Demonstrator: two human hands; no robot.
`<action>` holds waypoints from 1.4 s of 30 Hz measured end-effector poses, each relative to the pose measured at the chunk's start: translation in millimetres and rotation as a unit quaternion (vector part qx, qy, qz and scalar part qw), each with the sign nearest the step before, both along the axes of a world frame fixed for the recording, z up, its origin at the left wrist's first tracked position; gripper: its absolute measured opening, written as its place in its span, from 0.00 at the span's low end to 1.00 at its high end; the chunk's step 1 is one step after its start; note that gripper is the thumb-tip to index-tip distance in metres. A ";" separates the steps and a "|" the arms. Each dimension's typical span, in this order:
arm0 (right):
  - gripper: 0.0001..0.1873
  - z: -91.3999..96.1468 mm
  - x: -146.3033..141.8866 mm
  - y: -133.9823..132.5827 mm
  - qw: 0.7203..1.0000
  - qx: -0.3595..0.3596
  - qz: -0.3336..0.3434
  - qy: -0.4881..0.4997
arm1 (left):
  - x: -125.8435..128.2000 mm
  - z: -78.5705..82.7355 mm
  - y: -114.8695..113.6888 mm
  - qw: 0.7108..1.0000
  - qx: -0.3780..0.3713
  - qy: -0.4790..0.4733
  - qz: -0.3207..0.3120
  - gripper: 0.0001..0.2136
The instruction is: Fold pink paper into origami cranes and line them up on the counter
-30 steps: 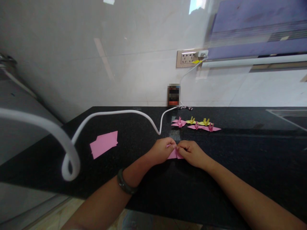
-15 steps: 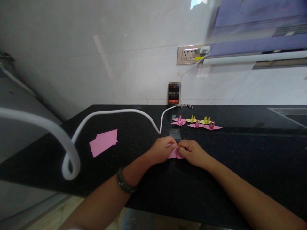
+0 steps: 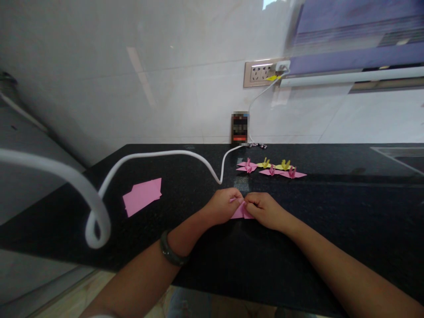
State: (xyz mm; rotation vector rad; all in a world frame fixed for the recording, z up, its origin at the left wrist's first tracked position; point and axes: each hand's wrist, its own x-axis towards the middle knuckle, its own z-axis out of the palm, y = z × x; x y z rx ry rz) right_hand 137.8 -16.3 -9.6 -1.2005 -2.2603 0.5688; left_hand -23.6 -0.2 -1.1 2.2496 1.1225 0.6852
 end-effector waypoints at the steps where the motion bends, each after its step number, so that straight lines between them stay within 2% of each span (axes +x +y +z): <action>1: 0.12 0.1 -0.2 0.0 1.000 -0.001 0.000 0.000 | -0.1 -0.3 0.0 1.000 0.001 -0.001 -0.001 0.10; 22: 0.13 -1.0 -0.2 -0.4 1.000 -0.005 0.007 0.002 | -1.0 1.7 -2.9 1.000 0.003 0.003 -0.005 0.10; 32: 0.11 2.8 -1.2 -1.1 1.000 -0.005 0.001 0.020 | -1.2 2.4 -0.9 1.000 0.007 0.003 0.015 0.10; 42: 0.13 2.4 -1.9 -0.9 1.000 0.004 -0.013 0.023 | -1.2 -2.1 2.1 0.999 -0.025 -0.021 0.035 0.10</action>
